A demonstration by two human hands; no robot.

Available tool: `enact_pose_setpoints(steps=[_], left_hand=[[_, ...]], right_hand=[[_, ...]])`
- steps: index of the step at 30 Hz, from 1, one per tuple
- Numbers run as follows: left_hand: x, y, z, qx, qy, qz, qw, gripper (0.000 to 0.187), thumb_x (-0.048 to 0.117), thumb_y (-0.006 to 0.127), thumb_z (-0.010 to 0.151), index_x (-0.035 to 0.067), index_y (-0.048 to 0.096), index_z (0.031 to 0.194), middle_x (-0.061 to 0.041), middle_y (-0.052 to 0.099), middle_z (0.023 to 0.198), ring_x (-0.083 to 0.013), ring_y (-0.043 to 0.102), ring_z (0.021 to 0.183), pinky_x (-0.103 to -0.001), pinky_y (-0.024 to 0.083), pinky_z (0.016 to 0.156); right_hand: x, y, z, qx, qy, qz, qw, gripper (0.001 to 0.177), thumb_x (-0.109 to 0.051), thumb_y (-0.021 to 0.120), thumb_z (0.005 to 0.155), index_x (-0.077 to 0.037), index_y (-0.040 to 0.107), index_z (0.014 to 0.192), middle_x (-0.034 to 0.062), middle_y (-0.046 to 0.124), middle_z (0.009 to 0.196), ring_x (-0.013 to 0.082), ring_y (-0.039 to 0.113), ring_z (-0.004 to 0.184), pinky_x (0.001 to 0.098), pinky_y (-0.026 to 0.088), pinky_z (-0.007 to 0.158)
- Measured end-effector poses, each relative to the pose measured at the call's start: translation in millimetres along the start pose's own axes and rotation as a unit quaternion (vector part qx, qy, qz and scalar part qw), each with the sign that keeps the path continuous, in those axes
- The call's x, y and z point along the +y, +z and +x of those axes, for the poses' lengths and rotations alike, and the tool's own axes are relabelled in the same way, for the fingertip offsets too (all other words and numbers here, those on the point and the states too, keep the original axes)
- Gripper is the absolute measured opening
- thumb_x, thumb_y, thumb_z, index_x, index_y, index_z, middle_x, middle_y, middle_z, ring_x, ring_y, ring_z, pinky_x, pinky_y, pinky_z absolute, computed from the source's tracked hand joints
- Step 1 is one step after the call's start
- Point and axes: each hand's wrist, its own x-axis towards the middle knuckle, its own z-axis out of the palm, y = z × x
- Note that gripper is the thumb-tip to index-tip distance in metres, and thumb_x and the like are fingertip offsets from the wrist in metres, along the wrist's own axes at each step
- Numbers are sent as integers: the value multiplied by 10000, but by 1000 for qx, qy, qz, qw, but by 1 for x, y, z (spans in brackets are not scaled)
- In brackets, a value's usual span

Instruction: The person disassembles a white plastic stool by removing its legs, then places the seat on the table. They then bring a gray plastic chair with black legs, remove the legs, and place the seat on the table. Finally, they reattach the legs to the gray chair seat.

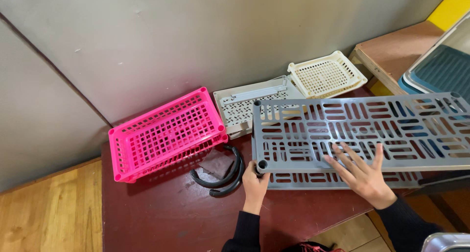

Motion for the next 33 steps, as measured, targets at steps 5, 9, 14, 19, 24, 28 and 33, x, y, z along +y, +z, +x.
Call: enact_pose_setpoints(steps=[5, 9, 14, 19, 24, 28, 33], left_hand=[[-1, 22, -22, 241, 219, 207, 922, 886, 242, 838, 925, -54, 251, 1518, -276, 172, 1553, -421, 336, 1422, -540, 407, 1164], [2, 57, -40, 261, 347, 306, 847, 1028, 260, 828, 872, 59, 137, 1606, -267, 71, 1615, -476, 210, 1474, -614, 293, 1225], [47, 119, -60, 176, 477, 373, 776, 864, 191, 735, 1008, 243, 191, 1678, -193, 89, 1704, -413, 123, 1579, -544, 169, 1310], [123, 177, -64, 79, 526, 505, 680, 758, 35, 457, 980, 224, 249, 1684, -102, 246, 1723, -414, 94, 1574, -504, 51, 1314], [196, 243, -67, 40, 524, 523, 671, 649, 48, 468, 1034, 153, 299, 1652, -116, 377, 1685, -361, 221, 1568, -483, 79, 1324], [226, 285, -63, -66, 466, 457, 755, 430, 140, 564, 1074, 58, 463, 1484, -182, 531, 1550, -364, 484, 1447, -471, 222, 1302], [234, 296, -59, -86, 461, 413, 781, 414, 156, 622, 973, 26, 600, 1365, -161, 665, 1366, -375, 672, 1219, -464, 384, 1216]], right_hand=[[29, 18, -48, 7, 79, 31, 996, 737, -333, 810, 827, -277, 504, 1496, 50, 506, 1585, 208, 508, 1422, 835, 50, 1203], [43, 38, -82, 50, 105, 43, 992, 706, -293, 808, 856, -268, 515, 1498, 58, 503, 1585, 217, 482, 1440, 842, 48, 1207], [71, 53, -118, 48, 174, 16, 983, 695, -212, 804, 858, -267, 530, 1494, 67, 498, 1608, 221, 430, 1495, 835, 49, 1215], [117, 50, -155, 100, 238, 13, 966, 845, -198, 864, 814, -210, 418, 1531, 166, 438, 1632, 323, 408, 1521, 812, 39, 1246], [154, 43, -189, 216, 361, 134, 897, 1071, -119, 878, 800, -107, 197, 1627, 285, 232, 1621, 500, 308, 1506, 646, 217, 1302], [175, 63, -215, 249, 416, 395, 781, 1027, -147, 804, 884, -17, 145, 1661, 247, 362, 1577, 319, 487, 1410, 456, 433, 1163], [198, 102, -252, 24, 497, 495, 713, 384, -179, 738, 966, 24, 659, 1282, 57, 754, 1032, 144, 702, 886, 296, 569, 794]])
